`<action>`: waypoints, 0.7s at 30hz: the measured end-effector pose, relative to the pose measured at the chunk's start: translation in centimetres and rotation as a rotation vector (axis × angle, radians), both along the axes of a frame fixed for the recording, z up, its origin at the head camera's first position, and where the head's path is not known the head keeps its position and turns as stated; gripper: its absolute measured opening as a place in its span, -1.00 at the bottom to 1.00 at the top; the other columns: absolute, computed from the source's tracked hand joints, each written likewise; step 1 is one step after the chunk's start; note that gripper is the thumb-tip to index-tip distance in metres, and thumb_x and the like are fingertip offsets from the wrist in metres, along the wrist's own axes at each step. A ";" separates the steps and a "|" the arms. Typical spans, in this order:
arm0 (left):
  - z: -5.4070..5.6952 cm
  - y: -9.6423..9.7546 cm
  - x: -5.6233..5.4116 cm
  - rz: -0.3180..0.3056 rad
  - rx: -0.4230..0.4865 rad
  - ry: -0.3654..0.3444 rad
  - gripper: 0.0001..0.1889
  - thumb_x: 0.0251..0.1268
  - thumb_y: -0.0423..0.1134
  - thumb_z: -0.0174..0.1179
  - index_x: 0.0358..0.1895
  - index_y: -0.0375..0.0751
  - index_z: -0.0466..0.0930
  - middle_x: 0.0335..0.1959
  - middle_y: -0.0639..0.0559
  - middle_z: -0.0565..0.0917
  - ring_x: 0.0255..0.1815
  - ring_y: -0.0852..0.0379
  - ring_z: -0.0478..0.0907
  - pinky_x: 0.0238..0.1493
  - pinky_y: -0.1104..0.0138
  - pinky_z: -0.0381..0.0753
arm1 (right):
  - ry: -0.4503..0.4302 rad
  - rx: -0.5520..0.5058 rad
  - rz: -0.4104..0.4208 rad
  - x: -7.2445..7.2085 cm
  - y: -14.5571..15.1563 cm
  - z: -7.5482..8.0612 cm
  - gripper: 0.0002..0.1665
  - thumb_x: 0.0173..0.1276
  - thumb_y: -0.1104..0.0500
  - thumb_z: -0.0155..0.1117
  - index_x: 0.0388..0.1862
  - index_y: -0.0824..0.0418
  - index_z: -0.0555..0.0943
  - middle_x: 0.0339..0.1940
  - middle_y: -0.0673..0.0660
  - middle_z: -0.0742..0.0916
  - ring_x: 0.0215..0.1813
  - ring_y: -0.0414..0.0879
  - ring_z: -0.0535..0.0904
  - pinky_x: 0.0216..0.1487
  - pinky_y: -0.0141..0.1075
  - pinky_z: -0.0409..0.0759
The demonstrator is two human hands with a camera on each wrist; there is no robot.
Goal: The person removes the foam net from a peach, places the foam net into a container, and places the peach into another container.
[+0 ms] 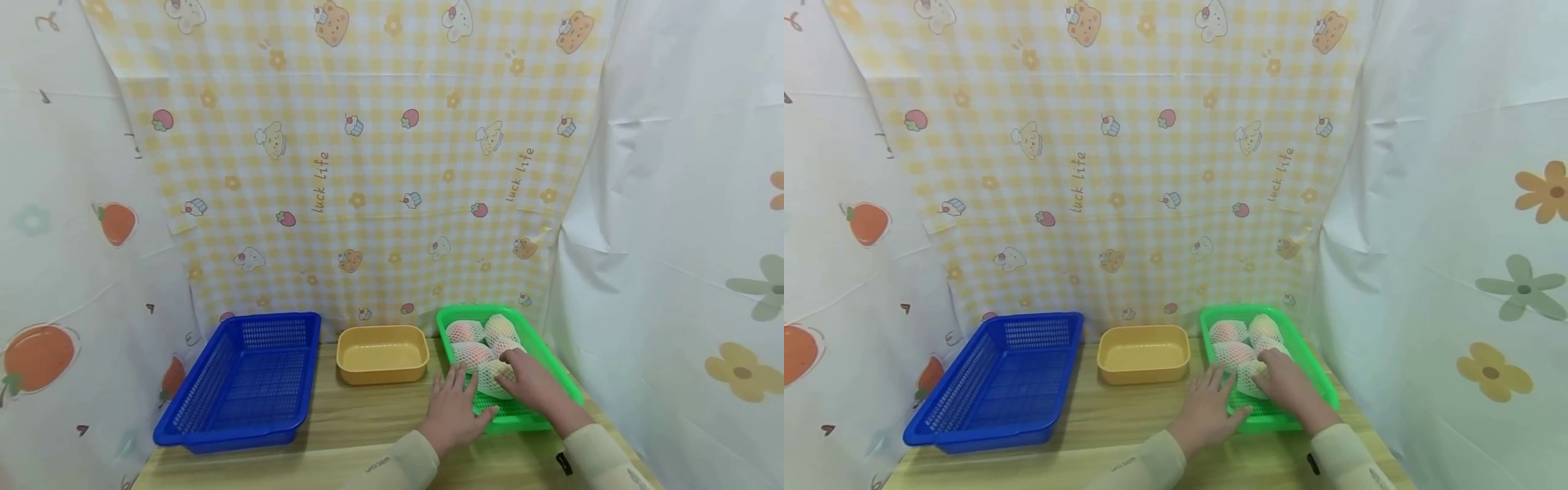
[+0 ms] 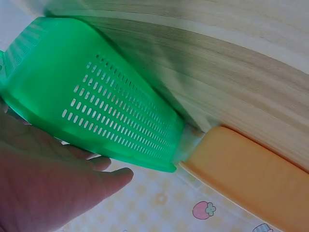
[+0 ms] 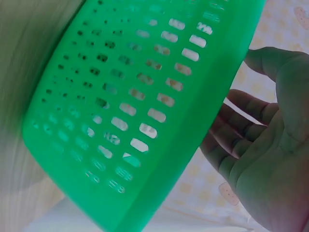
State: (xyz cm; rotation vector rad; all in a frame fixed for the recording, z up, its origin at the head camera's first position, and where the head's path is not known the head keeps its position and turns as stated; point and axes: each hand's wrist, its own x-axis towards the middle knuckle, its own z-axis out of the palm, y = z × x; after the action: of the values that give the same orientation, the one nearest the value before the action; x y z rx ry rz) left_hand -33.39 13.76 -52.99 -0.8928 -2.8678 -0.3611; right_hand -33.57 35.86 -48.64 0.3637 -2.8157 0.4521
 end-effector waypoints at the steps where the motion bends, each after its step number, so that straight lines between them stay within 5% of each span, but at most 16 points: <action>1: 0.0 0.0 0.0 0.000 0.000 0.001 -0.02 0.58 0.64 -0.41 0.80 0.11 0.20 0.82 -0.03 0.12 0.84 -0.08 -0.03 0.70 -0.21 0.16 | 0.010 0.013 0.015 -0.2 0.0 0.0 -0.51 0.53 0.13 0.54 0.24 0.42 0.64 0.15 0.32 0.74 0.17 0.27 0.71 0.14 0.17 0.73; 7: -0.2 0.0 -0.1 -0.006 0.000 0.016 -0.03 0.59 0.63 -0.44 0.79 0.11 0.24 0.82 -0.03 0.13 0.83 -0.08 -0.03 0.70 -0.20 0.16 | 0.049 0.107 0.075 -0.9 0.4 0.4 -0.40 0.41 0.12 0.65 0.27 0.41 0.64 0.16 0.32 0.73 0.15 0.26 0.70 0.14 0.16 0.73; 21: -0.6 0.1 -0.2 -0.007 0.031 -0.004 -0.12 0.65 0.55 -0.25 0.76 0.10 0.30 0.82 -0.04 0.14 0.84 -0.09 -0.04 0.69 -0.23 0.16 | -0.119 0.269 0.085 -3.3 1.2 -0.6 0.06 0.12 -0.07 0.85 0.47 0.36 0.55 0.33 0.39 0.67 0.28 0.39 0.65 0.24 0.28 0.67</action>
State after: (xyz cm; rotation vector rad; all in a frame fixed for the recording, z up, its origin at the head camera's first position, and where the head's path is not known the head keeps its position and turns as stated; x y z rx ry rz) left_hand -33.60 13.86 -53.61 -0.8988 -2.8554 -0.4076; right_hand -36.85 37.11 -49.25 0.5289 -2.9925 0.1128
